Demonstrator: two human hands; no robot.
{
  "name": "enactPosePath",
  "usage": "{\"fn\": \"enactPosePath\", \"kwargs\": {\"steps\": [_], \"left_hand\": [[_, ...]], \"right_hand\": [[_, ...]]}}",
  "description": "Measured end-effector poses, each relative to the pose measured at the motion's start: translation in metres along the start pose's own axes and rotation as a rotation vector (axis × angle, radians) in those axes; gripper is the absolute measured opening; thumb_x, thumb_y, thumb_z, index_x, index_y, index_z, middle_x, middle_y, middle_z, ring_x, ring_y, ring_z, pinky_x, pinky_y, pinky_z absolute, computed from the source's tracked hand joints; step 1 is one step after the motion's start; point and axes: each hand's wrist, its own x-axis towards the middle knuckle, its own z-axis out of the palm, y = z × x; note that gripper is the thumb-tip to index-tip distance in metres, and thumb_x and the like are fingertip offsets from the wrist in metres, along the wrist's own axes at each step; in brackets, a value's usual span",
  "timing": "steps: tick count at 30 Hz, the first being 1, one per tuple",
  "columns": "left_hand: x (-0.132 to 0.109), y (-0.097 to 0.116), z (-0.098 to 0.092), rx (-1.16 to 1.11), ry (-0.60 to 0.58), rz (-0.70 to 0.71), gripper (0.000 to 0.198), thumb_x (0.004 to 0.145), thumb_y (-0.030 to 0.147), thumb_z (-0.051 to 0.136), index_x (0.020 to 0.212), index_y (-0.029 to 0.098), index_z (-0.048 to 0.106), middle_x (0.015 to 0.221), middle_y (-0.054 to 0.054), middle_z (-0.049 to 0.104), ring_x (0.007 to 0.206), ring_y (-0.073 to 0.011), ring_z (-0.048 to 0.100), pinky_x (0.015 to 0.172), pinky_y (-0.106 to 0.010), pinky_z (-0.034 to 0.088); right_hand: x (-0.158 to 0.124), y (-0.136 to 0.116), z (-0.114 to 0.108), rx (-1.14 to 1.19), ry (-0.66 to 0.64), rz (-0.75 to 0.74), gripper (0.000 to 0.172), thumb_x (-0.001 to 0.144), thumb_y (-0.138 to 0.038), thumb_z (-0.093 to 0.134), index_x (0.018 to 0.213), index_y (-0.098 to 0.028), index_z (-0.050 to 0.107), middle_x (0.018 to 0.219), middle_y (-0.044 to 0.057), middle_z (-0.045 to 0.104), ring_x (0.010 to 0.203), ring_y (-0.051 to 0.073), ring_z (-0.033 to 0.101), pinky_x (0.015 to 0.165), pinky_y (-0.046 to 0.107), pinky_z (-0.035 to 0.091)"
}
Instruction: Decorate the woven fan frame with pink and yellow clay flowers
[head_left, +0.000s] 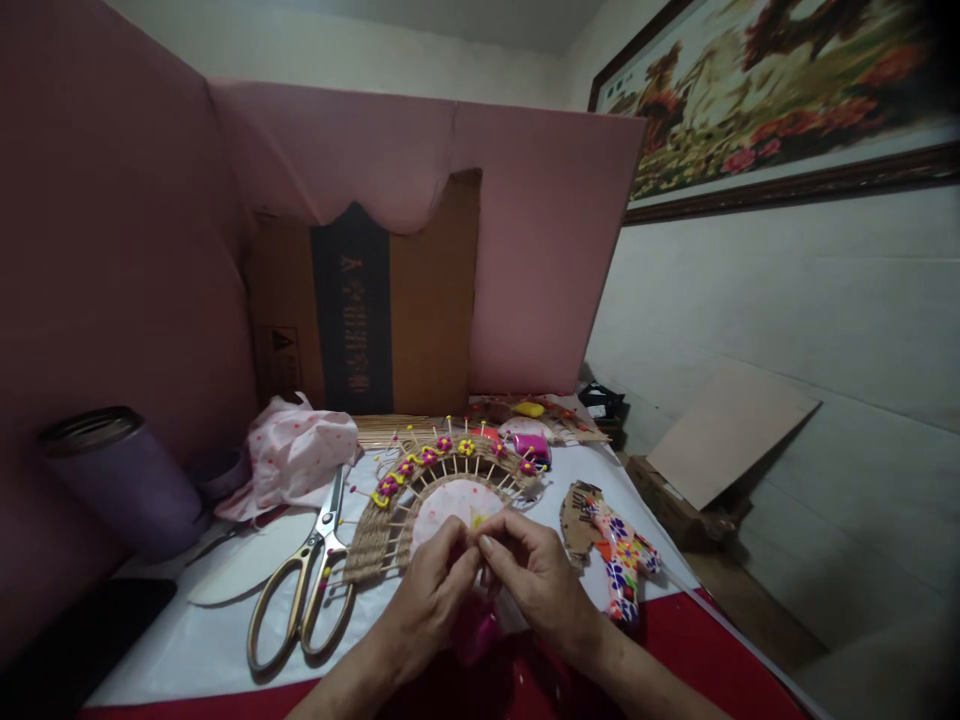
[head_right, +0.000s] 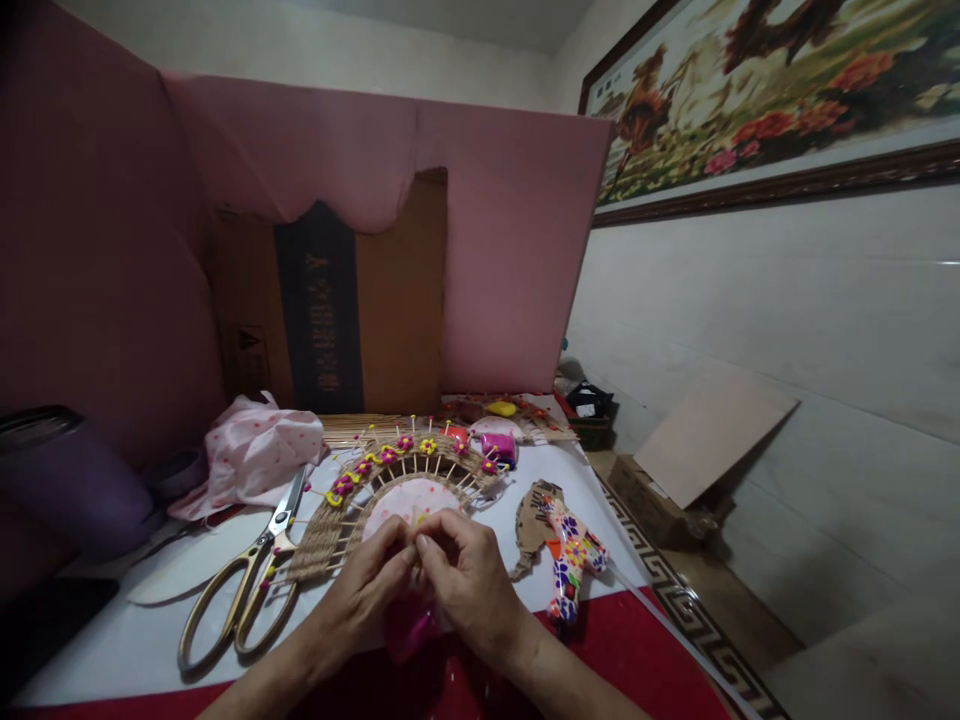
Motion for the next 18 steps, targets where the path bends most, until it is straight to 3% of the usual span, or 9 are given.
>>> {"fn": "enactPosePath", "kwargs": {"steps": [8,12,18], "left_hand": [[0.004,-0.005,-0.001,-0.342,-0.132,-0.177,0.019,0.085,0.03,0.044,0.072,0.017,0.05,0.064,0.001,0.056,0.059,-0.0127,0.05,0.058,-0.024,0.038],[0.006,0.003,-0.002,-0.437,-0.114,-0.257,0.02,0.079,0.03,0.05,0.066,0.015,0.054,0.059,0.0,0.056,0.054,-0.0111,0.048,0.053,-0.022,0.036],[0.006,0.002,-0.003,-0.541,-0.135,-0.229,0.028,0.075,0.04,0.061,0.068,0.013,0.056,0.059,-0.002,0.057,0.052,-0.0103,0.046,0.051,-0.022,0.034]], "right_hand": [[-0.002,0.006,-0.002,0.042,0.0,0.088,0.013,0.085,-0.026,0.051,0.083,-0.016,0.058,0.065,-0.001,0.057,0.054,0.01,0.054,0.053,0.021,0.043],[-0.002,0.01,-0.004,0.053,0.004,0.101,0.011,0.084,-0.026,0.053,0.083,-0.016,0.058,0.066,-0.001,0.057,0.053,0.01,0.052,0.051,0.021,0.043],[0.0,0.011,-0.005,0.093,0.013,0.068,0.013,0.082,-0.028,0.057,0.083,-0.016,0.057,0.069,-0.001,0.056,0.056,0.01,0.051,0.053,0.021,0.043]]}}
